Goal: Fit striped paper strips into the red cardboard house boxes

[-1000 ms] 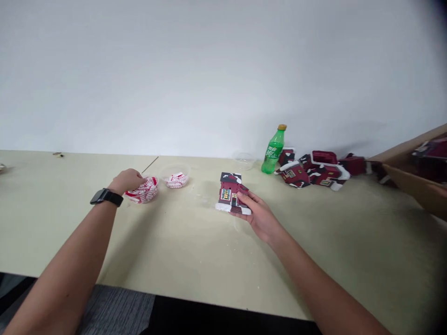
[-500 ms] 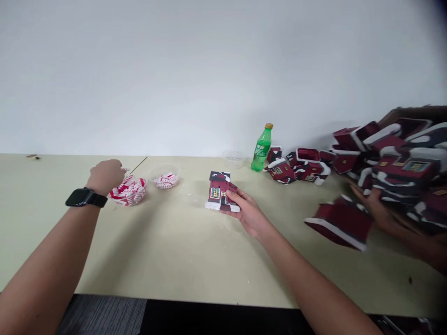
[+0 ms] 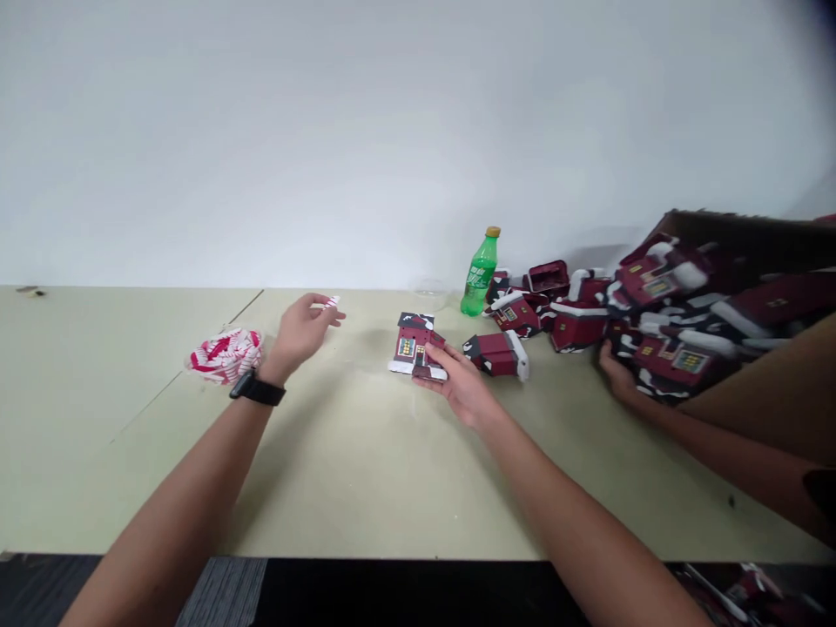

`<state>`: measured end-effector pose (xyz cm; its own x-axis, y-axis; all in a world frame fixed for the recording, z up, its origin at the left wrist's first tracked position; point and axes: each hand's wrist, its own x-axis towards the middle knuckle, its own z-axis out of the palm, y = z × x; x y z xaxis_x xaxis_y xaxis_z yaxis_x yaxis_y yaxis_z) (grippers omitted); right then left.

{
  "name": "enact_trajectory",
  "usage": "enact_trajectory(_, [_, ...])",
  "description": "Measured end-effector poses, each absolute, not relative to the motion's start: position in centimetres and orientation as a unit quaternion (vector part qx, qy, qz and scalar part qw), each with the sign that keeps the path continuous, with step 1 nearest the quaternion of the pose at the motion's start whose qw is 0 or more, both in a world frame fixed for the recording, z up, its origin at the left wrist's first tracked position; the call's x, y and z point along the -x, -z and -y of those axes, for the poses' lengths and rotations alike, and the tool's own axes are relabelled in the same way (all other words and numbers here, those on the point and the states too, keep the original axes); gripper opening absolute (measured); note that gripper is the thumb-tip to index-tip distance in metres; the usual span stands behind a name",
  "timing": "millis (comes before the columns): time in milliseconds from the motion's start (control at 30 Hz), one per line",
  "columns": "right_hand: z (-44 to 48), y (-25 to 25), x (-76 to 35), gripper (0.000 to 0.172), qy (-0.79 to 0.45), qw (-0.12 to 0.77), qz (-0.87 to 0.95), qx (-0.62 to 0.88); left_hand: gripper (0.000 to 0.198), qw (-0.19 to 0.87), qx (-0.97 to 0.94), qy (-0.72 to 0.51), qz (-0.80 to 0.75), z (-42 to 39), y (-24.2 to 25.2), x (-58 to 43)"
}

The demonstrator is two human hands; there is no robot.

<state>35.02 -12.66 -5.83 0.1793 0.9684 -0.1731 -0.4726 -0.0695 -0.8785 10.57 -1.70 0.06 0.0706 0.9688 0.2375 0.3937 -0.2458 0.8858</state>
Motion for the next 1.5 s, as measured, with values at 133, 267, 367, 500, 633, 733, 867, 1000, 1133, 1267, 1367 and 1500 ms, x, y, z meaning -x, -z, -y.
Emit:
enact_trajectory(133, [12.2,6.3,-35.3,0.028,-0.568,0.625,0.281,0.456,0.035,0.481,-0.632,-0.449,-0.409,2.8,1.8,-12.4])
enact_trajectory(267, [12.3,6.5,-35.0,0.03,-0.557,0.617,0.293,0.473,0.037,0.535,-0.618,-0.432,-0.382,3.9,2.9,-13.0])
enact_trajectory(367, [12.4,6.4,-34.7,0.031,-0.556,0.614,0.297,0.476,0.041,0.535,-0.649,-0.391,-0.373,4.4,3.2,-13.0])
enact_trajectory(500, [12.6,6.4,-34.2,0.037,-0.529,0.611,0.315,0.497,0.042,0.524,-0.681,-0.378,-0.346,5.5,3.1,-13.4])
enact_trajectory(633, [12.7,6.5,-33.8,0.046,-0.507,0.617,0.337,0.498,0.033,0.454,-0.721,-0.419,-0.313,7.0,2.9,-14.3])
enact_trajectory(733, [12.6,6.7,-33.5,0.046,-0.475,0.629,0.359,0.501,0.03,0.473,-0.689,-0.444,-0.323,7.8,2.6,-14.9])
enact_trajectory(867, [12.6,7.0,-33.3,0.042,-0.403,0.655,0.398,0.5,0.031,0.61,-0.596,-0.402,-0.333,8.3,2.5,-15.3])
enact_trajectory(1000, [12.9,7.0,-33.2,0.044,-0.331,0.682,0.445,0.477,0.028,0.687,-0.543,-0.361,-0.321,8.4,3.0,-15.4])
enact_trajectory(1133, [13.4,7.1,-33.2,0.047,-0.278,0.675,0.492,0.474,0.028,0.709,-0.528,-0.359,-0.3,8.3,3.6,-15.4])
enact_trajectory(1267, [13.7,7.4,-33.3,0.051,-0.262,0.668,0.513,0.471,0.028,0.713,-0.523,-0.366,-0.292,8.1,3.9,-15.4])
enact_trajectory(1367, [13.9,7.3,-33.3,0.051,-0.246,0.664,0.521,0.476,0.027,0.713,-0.522,-0.362,-0.295,8.0,4.0,-15.3])
enact_trajectory(1500, [14.3,6.9,-33.3,0.049,-0.209,0.649,0.551,0.481,0.027,0.714,-0.521,-0.352,-0.307,7.8,4.2,-15.3])
